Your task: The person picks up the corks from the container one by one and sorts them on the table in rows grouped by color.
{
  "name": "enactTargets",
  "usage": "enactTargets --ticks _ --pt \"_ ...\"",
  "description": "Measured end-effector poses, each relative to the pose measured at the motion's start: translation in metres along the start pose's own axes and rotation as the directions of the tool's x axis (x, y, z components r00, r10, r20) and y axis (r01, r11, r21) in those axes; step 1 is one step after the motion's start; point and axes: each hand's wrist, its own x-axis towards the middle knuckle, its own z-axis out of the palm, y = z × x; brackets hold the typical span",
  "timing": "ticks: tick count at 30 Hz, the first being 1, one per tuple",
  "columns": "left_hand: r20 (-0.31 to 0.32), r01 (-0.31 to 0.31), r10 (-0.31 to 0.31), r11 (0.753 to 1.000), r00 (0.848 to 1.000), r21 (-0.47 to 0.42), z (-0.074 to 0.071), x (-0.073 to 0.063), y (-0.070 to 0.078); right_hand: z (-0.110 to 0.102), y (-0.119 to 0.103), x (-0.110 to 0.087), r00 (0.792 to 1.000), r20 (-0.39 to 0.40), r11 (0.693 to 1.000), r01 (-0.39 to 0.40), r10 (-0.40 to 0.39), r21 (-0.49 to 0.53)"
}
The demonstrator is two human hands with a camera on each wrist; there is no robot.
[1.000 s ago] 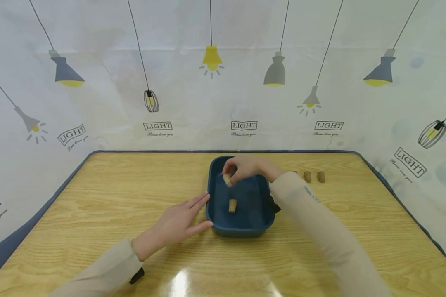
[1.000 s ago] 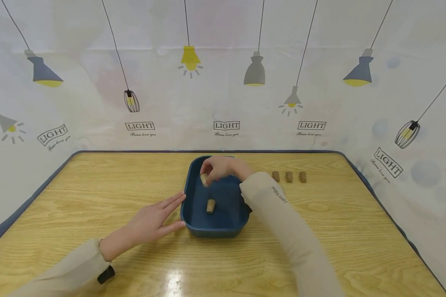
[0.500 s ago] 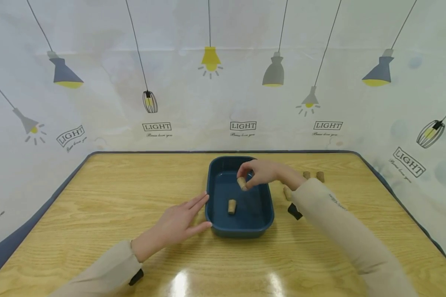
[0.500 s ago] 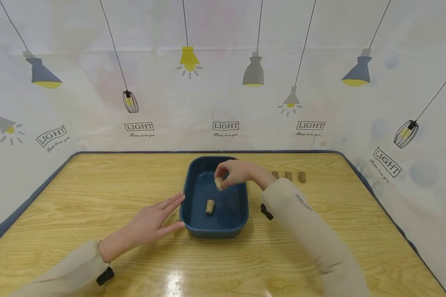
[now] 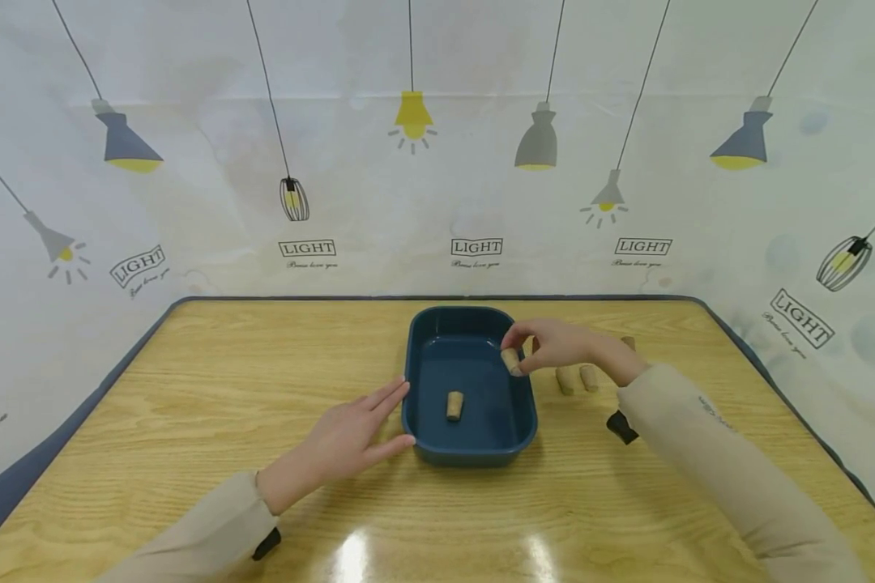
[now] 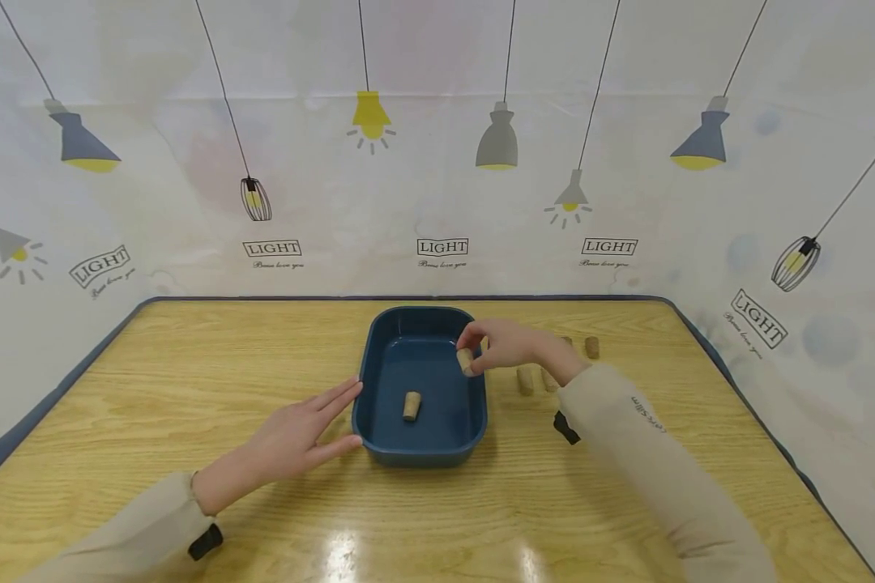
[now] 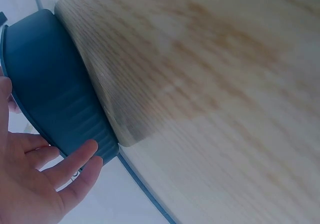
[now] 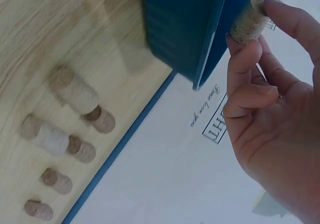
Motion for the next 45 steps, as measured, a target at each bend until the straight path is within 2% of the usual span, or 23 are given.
enactTargets --ticks 6,16,29,36,45 --pt "0.003 0.005 -0.005 1.000 1.000 0.002 0.000 0.000 -0.001 -0.010 0.013 -0.017 0.998 -0.056 1.000 0.006 -0.005 0.028" --pt "0.004 0.007 -0.007 1.000 1.000 0.008 0.000 0.000 -0.002 -0.017 0.041 -0.048 0.994 -0.111 1.000 -0.007 0.008 0.010" --pt "0.006 0.009 -0.009 1.000 1.000 0.012 0.000 0.000 -0.002 -0.014 0.081 -0.082 0.979 -0.176 0.995 -0.099 0.100 0.017" --pt "0.007 0.007 -0.007 1.000 1.000 0.007 0.000 0.000 -0.001 -0.011 0.099 -0.092 0.973 -0.192 0.992 -0.122 0.126 0.032" --pt "0.012 0.004 -0.004 1.000 1.000 0.014 -0.002 0.000 0.001 0.000 0.120 -0.094 0.957 -0.252 0.987 -0.160 0.147 -0.031"
